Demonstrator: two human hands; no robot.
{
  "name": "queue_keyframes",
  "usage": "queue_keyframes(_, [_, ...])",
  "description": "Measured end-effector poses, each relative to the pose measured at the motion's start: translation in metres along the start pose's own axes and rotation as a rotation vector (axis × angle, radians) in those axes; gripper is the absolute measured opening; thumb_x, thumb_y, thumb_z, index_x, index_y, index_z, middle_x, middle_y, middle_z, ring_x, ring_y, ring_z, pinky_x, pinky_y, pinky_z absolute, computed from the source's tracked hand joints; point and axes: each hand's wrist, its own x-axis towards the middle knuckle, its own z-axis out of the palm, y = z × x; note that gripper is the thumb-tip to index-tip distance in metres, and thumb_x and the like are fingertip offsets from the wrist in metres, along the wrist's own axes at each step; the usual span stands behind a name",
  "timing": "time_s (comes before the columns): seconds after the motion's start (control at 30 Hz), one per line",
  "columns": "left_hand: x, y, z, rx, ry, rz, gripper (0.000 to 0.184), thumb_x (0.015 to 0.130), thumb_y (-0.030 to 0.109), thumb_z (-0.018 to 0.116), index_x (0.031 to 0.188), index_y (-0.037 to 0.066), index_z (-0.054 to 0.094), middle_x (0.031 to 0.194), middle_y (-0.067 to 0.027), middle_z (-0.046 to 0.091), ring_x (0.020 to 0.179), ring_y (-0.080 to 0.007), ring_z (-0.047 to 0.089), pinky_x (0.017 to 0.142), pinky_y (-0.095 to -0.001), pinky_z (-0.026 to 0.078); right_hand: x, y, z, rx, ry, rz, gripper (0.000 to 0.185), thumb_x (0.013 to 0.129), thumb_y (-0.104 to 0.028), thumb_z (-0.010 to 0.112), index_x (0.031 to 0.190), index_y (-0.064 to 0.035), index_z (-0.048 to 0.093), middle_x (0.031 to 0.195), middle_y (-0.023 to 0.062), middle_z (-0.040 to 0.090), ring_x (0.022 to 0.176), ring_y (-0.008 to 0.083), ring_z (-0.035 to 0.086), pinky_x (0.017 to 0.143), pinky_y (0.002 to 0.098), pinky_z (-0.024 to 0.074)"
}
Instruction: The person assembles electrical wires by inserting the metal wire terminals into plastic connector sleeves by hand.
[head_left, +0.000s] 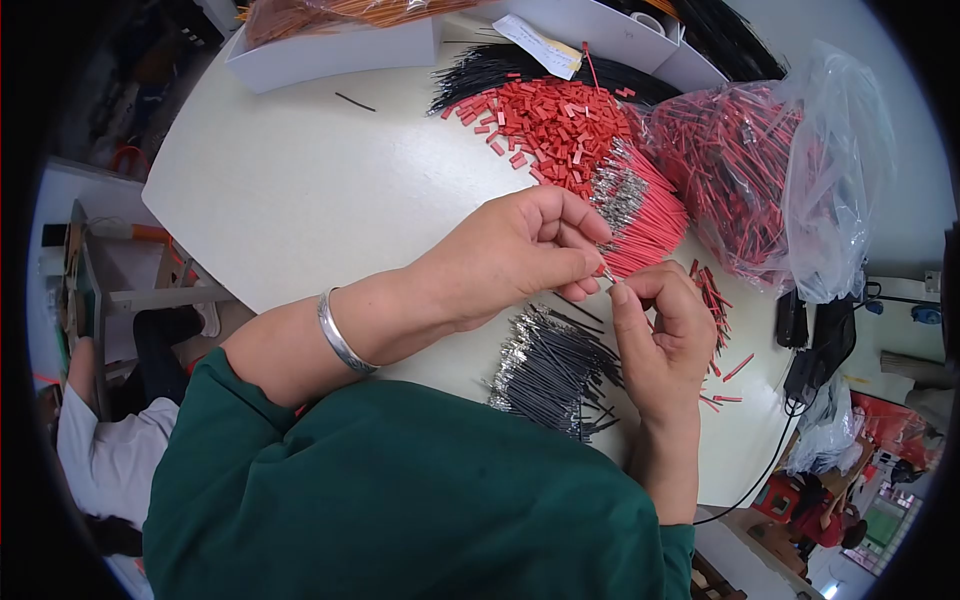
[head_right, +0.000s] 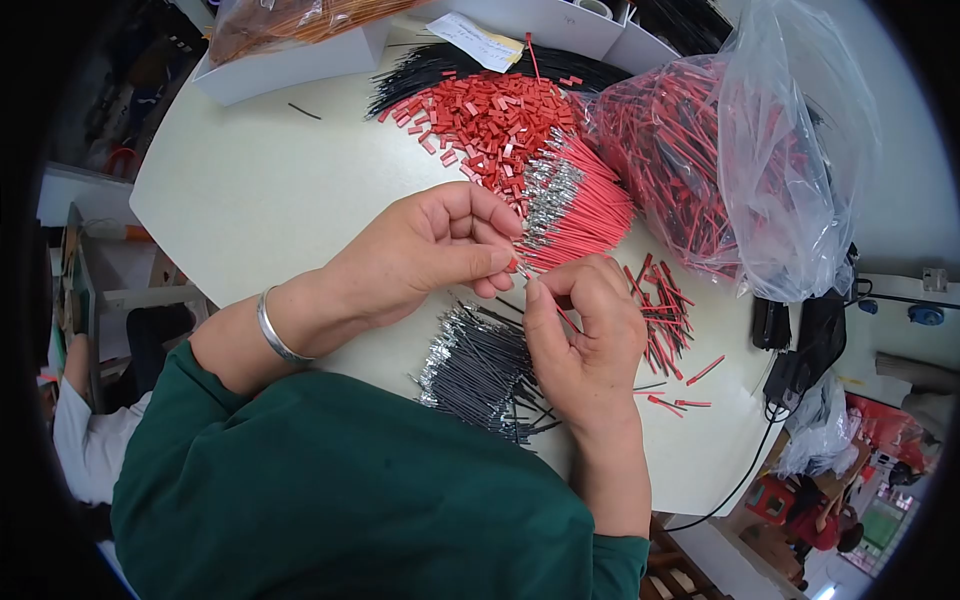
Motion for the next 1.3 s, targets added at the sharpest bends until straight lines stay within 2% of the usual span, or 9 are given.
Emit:
queue_keyframes(0.1, [0.000, 0.000, 0.000, 0.011, 0.006, 0.019, 0.025, 0.096, 0.004, 0.069, 0.119, 0.000, 0.060, 0.098, -0.0060, 0.068, 0.086, -0.0122, 0.068, 0.077, -0.0266, 0.058, -0.001, 0.002, -0.002, 0.131, -0.009, 0.136, 0.009, 0.088, 0.001, 0.072, 0.085, 0.0005, 0.063, 0.080, 0.0048, 0.064, 0.073, 0.0136, 0.058, 0.066, 0.0279, 0.0464])
queue_keyframes(0.2, [-0.001, 0.001, 0.001, 0.043, -0.001, 0.022, 0.023, 0.096, 0.004, 0.068, 0.118, 0.001, 0.060, 0.099, -0.0054, 0.067, 0.085, -0.0113, 0.067, 0.077, -0.0261, 0.058, -0.004, -0.001, -0.002, 0.438, -0.005, 0.438, 0.007, 0.089, 0.001, 0.071, 0.089, 0.0006, 0.065, 0.085, 0.0015, 0.066, 0.076, 0.0085, 0.058, 0.070, 0.0248, 0.0465])
queue_keyframes(0.3, [-0.003, 0.003, 0.002, 0.103, -0.030, 0.047, 0.022, 0.096, 0.002, 0.068, 0.117, 0.001, 0.060, 0.099, -0.0050, 0.067, 0.086, -0.0104, 0.067, 0.078, -0.0257, 0.058, -0.004, 0.004, -0.005, 0.632, -0.053, 0.511, 0.005, 0.088, 0.003, 0.069, 0.090, -0.0003, 0.065, 0.087, 0.0002, 0.067, 0.079, 0.0065, 0.058, 0.072, 0.0233, 0.0458])
queue_keyframes(0.5, [-0.001, 0.004, -0.003, 0.256, -0.109, 0.062, 0.021, 0.096, 0.001, 0.067, 0.116, 0.002, 0.060, 0.098, -0.0046, 0.067, 0.086, -0.0096, 0.067, 0.079, -0.0253, 0.058, -0.003, 0.016, -0.010, 0.805, -0.177, 0.568, 0.004, 0.087, 0.003, 0.066, 0.090, -0.0006, 0.066, 0.085, 0.0004, 0.067, 0.078, 0.0057, 0.058, 0.071, 0.0224, 0.0445])
queue_keyframes(0.63, [-0.001, 0.006, -0.003, 0.112, -0.094, -0.043, 0.021, 0.097, 0.003, 0.068, 0.116, 0.001, 0.060, 0.097, -0.0047, 0.067, 0.085, -0.0102, 0.067, 0.078, -0.0254, 0.057, -0.003, 0.008, -0.010, 0.668, -0.168, 0.523, 0.004, 0.089, 0.003, 0.068, 0.090, -0.0006, 0.066, 0.084, 0.0001, 0.066, 0.076, 0.0049, 0.056, 0.070, 0.0210, 0.0434])
queue_keyframes(0.9, [-0.002, 0.001, -0.001, -0.097, 0.033, 0.011, 0.020, 0.097, 0.005, 0.070, 0.114, 0.002, 0.060, 0.097, -0.0052, 0.067, 0.086, -0.0123, 0.069, 0.078, -0.0256, 0.057, -0.008, -0.003, 0.005, 0.431, 0.045, 0.296, 0.008, 0.095, -0.004, 0.073, 0.092, 0.0003, 0.066, 0.086, -0.0016, 0.065, 0.076, 0.0040, 0.055, 0.069, 0.0202, 0.0442])
queue_keyframes(1.03, [-0.003, 0.001, 0.002, -0.181, 0.077, 0.009, 0.018, 0.097, 0.004, 0.070, 0.111, 0.003, 0.060, 0.098, -0.0055, 0.067, 0.087, -0.0132, 0.070, 0.079, -0.0256, 0.057, -0.008, -0.008, 0.009, 0.529, 0.079, 0.381, 0.010, 0.099, -0.008, 0.071, 0.099, 0.0013, 0.066, 0.088, 0.0027, 0.069, 0.079, 0.0066, 0.060, 0.073, 0.0218, 0.0487])
queue_keyframes(1.13, [-0.003, -0.001, 0.004, -0.161, 0.083, 0.038, 0.017, 0.097, 0.004, 0.070, 0.110, 0.004, 0.060, 0.098, -0.0057, 0.067, 0.087, -0.0134, 0.070, 0.079, -0.0256, 0.057, -0.010, -0.010, 0.008, 0.510, 0.057, 0.385, 0.011, 0.102, -0.011, 0.067, 0.103, -0.0007, 0.064, 0.089, 0.0035, 0.068, 0.081, 0.0082, 0.061, 0.073, 0.0220, 0.0465])
queue_keyframes(1.3, [-0.004, -0.001, 0.006, -0.169, 0.109, 0.048, 0.016, 0.097, 0.004, 0.069, 0.110, 0.004, 0.059, 0.099, -0.0055, 0.067, 0.088, -0.0135, 0.070, 0.080, -0.0255, 0.057, -0.012, -0.012, 0.012, 0.456, 0.141, 0.303, 0.012, 0.103, -0.012, 0.066, 0.104, -0.0011, 0.062, 0.087, 0.0051, 0.070, 0.078, 0.0083, 0.062, 0.073, 0.0222, 0.0469])
